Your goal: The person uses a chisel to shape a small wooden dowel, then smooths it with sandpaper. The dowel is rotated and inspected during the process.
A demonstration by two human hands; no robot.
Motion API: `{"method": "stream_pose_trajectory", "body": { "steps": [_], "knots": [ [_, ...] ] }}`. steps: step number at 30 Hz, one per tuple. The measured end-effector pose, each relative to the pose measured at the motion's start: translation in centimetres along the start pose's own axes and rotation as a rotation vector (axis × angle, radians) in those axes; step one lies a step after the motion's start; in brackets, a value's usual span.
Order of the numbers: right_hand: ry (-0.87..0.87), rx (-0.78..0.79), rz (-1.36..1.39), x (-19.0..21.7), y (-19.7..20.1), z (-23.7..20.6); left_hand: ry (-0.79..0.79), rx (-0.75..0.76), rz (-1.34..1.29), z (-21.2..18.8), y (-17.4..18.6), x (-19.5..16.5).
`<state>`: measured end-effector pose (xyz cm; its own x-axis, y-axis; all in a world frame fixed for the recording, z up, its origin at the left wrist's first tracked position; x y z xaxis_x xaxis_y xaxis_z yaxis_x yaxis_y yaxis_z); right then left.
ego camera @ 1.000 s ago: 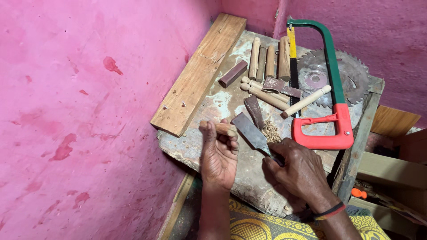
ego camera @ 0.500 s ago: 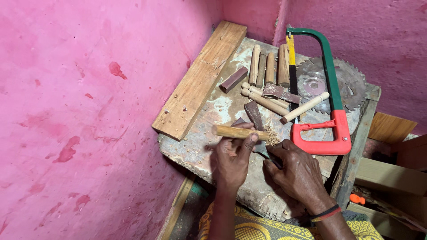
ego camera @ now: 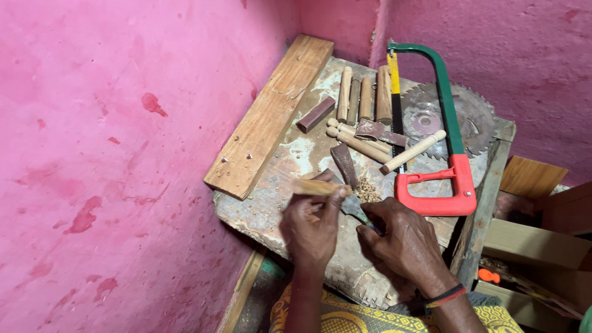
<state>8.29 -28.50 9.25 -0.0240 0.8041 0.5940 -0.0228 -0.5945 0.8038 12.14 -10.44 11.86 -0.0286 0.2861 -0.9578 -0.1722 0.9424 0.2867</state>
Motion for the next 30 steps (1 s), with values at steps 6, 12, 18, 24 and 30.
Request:
{"method": "stream_pose_trajectory", "body": {
  "steps": [6, 12, 18, 24, 30],
  "knots": [
    [-0.115, 0.023, 0.061, -1.1, 0.3, -0.2, 0.256, -0.055, -0.29, 1.1, 0.0, 4.6],
    [0.128, -0.292, 0.561, 0.7, 3.1, -0.2, 0.381, 0.051, -0.386, 1.1, -1.5, 6.4],
    [0.36, -0.195, 0.459, 3.1, 2.6, -0.4, 0.416, 0.226, -0.31, 0.0, -3.8, 6.1],
    [0.221, -0.163, 0.437, 1.1, 1.7, -0.3, 0.414, 0.081, -0.801, 0.8, -2.0, 6.1],
    [0.018, -0.034, 1.122, -0.5, -0.9, -0.3, 0.351, 0.168, -0.995, 1.0, -2.0, 5.0]
  ]
}}
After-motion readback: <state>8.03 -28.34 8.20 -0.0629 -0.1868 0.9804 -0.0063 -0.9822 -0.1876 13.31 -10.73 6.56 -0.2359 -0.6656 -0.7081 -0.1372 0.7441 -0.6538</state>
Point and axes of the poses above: each hand's wrist, its own z-axis towards the middle knuckle, its own y-axis out of the back of the hand, x = y × z, the point moved 10 cm from there along z, towards the middle knuckle, and after that the axes turned 11 degrees about y, right-handed, at the moved point
